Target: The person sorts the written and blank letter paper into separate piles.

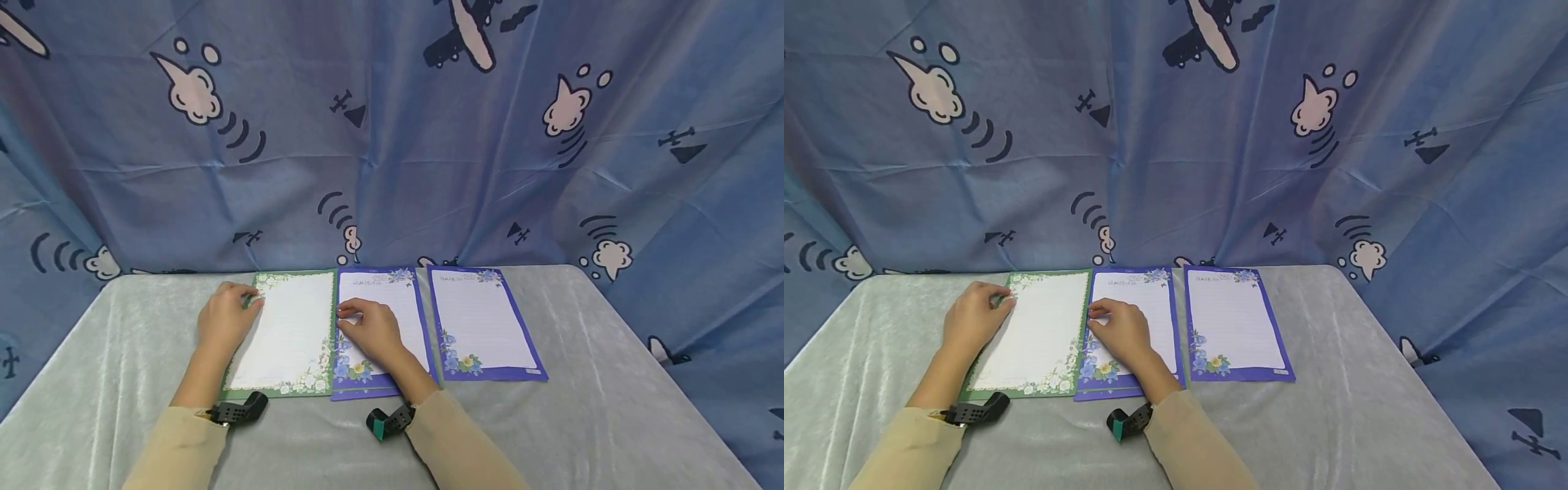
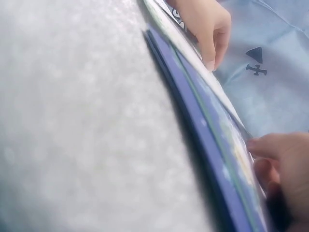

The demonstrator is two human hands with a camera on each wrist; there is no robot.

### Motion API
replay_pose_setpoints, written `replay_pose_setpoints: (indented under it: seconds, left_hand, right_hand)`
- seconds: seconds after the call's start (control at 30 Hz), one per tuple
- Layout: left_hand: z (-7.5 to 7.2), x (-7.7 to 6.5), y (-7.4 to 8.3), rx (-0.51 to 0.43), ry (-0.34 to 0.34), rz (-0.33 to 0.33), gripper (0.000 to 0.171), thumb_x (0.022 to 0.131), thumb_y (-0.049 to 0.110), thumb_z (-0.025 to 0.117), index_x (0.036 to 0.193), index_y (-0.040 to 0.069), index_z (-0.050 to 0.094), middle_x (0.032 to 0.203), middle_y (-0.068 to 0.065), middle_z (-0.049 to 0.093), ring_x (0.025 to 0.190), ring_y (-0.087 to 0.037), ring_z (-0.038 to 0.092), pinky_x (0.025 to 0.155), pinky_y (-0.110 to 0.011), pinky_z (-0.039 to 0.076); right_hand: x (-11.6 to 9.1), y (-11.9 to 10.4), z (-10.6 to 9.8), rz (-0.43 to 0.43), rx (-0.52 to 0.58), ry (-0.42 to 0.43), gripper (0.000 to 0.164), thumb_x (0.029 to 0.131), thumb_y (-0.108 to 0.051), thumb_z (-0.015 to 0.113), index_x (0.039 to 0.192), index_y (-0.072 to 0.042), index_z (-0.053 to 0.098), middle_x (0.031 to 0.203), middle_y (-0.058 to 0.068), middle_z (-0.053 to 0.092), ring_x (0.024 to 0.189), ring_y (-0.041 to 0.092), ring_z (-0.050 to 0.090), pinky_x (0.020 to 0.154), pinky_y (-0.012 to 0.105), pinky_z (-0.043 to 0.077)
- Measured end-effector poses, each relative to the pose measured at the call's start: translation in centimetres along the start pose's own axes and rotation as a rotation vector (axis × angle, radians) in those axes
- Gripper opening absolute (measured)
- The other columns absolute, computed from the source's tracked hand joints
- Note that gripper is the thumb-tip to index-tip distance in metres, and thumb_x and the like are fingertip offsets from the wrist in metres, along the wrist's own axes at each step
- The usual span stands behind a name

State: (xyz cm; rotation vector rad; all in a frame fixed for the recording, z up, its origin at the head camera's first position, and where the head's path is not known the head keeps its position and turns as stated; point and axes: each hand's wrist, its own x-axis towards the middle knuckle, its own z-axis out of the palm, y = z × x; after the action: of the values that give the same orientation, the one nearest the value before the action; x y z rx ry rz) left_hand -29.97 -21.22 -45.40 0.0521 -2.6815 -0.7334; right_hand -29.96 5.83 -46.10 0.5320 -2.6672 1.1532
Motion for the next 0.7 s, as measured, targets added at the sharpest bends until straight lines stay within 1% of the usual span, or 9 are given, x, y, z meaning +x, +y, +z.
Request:
replay_pose_setpoints:
  seconds: [0.1, 0.27, 0.37, 0.5, 0.6, 0.7]
  left_hand:
    - [-0.3, 0.0, 0.7, 0.013, -0.008, 0.000, 0.028, 0.094, 0.018, 0.070, 0.117, 0.003, 0.073, 0.124, -0.026, 0.061, 0.107, -0.046, 0.063, 0.081, -0.058, 0.053]
    - [-0.7, 0.2, 2.5, -0.035, -0.061, 0.011, 0.030, 0.094, 0.016, 0.067, 0.120, 0.002, 0.071, 0.131, -0.028, 0.060, 0.122, -0.049, 0.056, 0.093, -0.063, 0.048]
    - [-0.8, 0.3, 3.8, -0.083, -0.101, 0.037, 0.030, 0.095, 0.017, 0.066, 0.122, 0.003, 0.071, 0.128, -0.027, 0.064, 0.116, -0.046, 0.061, 0.091, -0.060, 0.050]
    - [-0.6, 0.2, 5.6, -0.118, -0.151, 0.090, 0.031, 0.095, 0.019, 0.066, 0.122, 0.005, 0.071, 0.119, -0.021, 0.070, 0.104, -0.039, 0.067, 0.086, -0.054, 0.052]
    - [-0.2, 0.0, 6.8, -0.124, -0.172, 0.123, 0.031, 0.095, 0.021, 0.068, 0.121, 0.006, 0.071, 0.118, -0.018, 0.071, 0.105, -0.036, 0.068, 0.088, -0.052, 0.053]
    - [0.3, -0.3, 7.8, -0.134, -0.194, 0.142, 0.031, 0.094, 0.022, 0.069, 0.121, 0.007, 0.072, 0.118, -0.017, 0.072, 0.105, -0.035, 0.069, 0.090, -0.051, 0.054]
  right_hand:
    - [0.0, 0.1, 0.0, -0.001, 0.004, -0.002, 0.021, 0.087, -0.019, 0.077, 0.108, -0.018, 0.077, 0.096, -0.003, 0.080, 0.053, -0.002, 0.052, 0.054, 0.019, 0.039]
    - [0.1, 0.3, 0.1, 0.003, 0.010, -0.005, 0.020, 0.089, -0.021, 0.075, 0.109, -0.018, 0.077, 0.097, -0.003, 0.080, 0.053, -0.002, 0.052, 0.054, 0.019, 0.039]
    - [0.1, 0.3, 0.1, 0.002, 0.016, 0.002, 0.019, 0.091, -0.023, 0.074, 0.108, -0.018, 0.078, 0.097, -0.002, 0.080, 0.052, -0.001, 0.051, 0.054, 0.019, 0.037]
    - [0.1, 0.2, 0.1, 0.010, 0.029, 0.011, 0.017, 0.092, -0.024, 0.072, 0.107, -0.017, 0.078, 0.097, -0.001, 0.080, 0.050, 0.000, 0.048, 0.053, 0.020, 0.036]
    - [0.2, 0.2, 0.1, 0.024, 0.031, 0.010, 0.017, 0.092, -0.024, 0.072, 0.107, -0.018, 0.078, 0.097, -0.001, 0.080, 0.049, 0.001, 0.047, 0.052, 0.020, 0.035]
    - [0.2, 0.3, 0.2, 0.038, 0.027, 0.009, 0.017, 0.092, -0.024, 0.072, 0.107, -0.018, 0.079, 0.097, -0.002, 0.080, 0.049, 0.002, 0.047, 0.051, 0.020, 0.035]
